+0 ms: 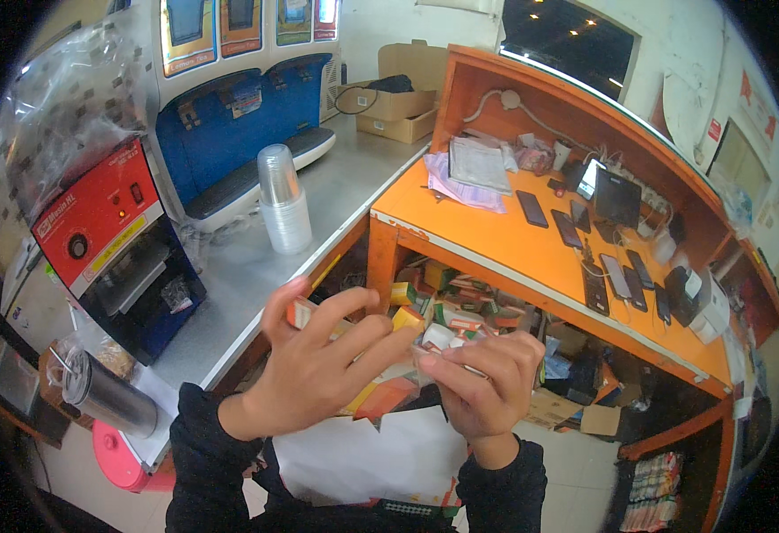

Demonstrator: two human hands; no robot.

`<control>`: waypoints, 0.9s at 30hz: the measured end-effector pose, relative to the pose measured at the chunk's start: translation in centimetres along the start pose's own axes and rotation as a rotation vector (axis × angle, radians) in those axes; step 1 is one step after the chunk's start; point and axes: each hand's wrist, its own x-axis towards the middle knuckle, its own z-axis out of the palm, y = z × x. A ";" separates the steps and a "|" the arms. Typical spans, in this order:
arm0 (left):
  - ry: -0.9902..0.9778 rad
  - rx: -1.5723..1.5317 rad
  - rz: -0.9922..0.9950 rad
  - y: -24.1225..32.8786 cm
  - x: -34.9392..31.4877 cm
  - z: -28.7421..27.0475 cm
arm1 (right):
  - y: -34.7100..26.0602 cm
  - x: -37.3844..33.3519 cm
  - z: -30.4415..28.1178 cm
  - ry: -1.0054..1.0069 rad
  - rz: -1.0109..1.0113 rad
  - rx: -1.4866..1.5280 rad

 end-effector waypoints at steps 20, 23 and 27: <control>-0.075 -0.583 -0.061 -5.3 1.7 0.3 | 1.7 -0.5 0.7 -0.029 -0.379 -0.192; -0.064 -0.579 -0.090 -5.2 1.5 0.5 | 1.9 -0.7 0.8 -0.023 -0.382 -0.199; 0.003 -0.542 -0.088 -5.8 1.4 0.5 | 1.8 -1.2 0.7 -0.007 -0.357 -0.212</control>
